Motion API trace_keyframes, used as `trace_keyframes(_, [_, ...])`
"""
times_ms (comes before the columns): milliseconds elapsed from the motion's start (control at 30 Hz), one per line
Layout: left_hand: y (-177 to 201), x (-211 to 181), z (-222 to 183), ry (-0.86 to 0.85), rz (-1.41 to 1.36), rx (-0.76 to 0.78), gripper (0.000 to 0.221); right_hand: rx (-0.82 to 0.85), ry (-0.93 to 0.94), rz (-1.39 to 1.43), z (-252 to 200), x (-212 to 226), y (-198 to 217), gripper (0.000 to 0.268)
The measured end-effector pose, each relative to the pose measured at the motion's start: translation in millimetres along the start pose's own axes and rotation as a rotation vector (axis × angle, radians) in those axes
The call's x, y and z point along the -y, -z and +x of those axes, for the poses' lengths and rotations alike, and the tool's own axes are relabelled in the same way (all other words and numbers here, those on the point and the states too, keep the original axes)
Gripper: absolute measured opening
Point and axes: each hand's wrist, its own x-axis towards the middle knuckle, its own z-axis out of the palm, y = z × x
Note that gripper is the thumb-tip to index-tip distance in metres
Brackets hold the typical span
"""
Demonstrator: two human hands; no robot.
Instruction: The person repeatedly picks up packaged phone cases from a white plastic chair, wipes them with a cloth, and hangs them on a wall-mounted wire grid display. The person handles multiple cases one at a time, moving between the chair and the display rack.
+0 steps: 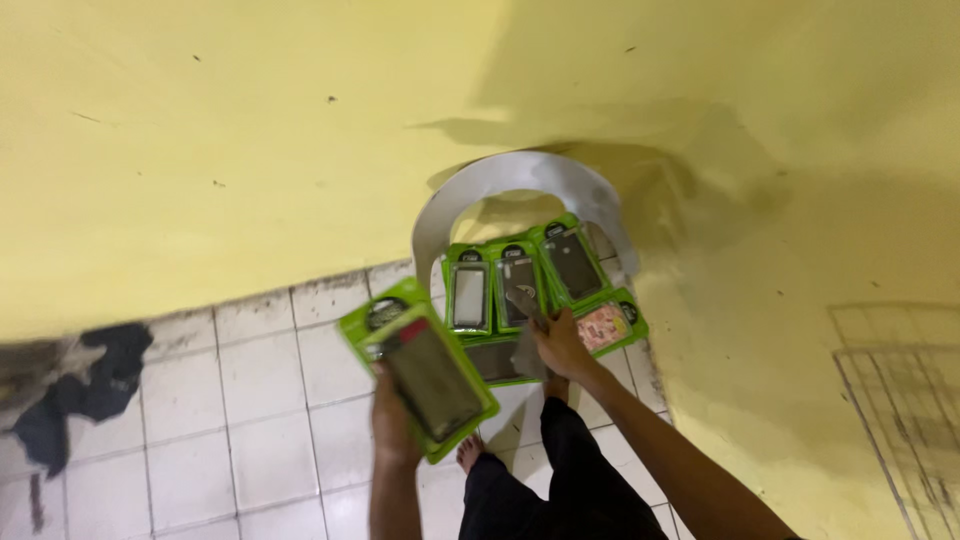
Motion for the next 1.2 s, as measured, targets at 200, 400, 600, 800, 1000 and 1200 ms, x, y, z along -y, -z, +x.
trace_keyframes(200, [-25,95,50,0.106,0.394,-0.162,0.067,0.424,-0.112,-0.167,61,41,26,0.046])
trace_keyframes(400, [-34,150,78,0.263,0.242,-0.381,0.061,0.454,-0.11,0.031,105,-1,22,0.041])
trace_keyframes(600, [-34,133,51,0.218,0.205,-0.347,0.056,0.288,0.028,-0.081,110,-60,29,0.072])
trace_keyframes(800, [-19,113,-6,0.101,0.117,-0.357,0.049,0.177,0.212,-0.018,55,-11,27,0.057])
trace_keyframes(1000, [23,68,-68,-0.049,-0.069,-0.389,0.045,0.754,0.325,0.091,-62,171,-4,0.045])
trace_keyframes(1200, [111,-15,-141,-0.338,0.051,-0.408,0.042,0.835,0.467,0.125,-162,319,-87,0.023])
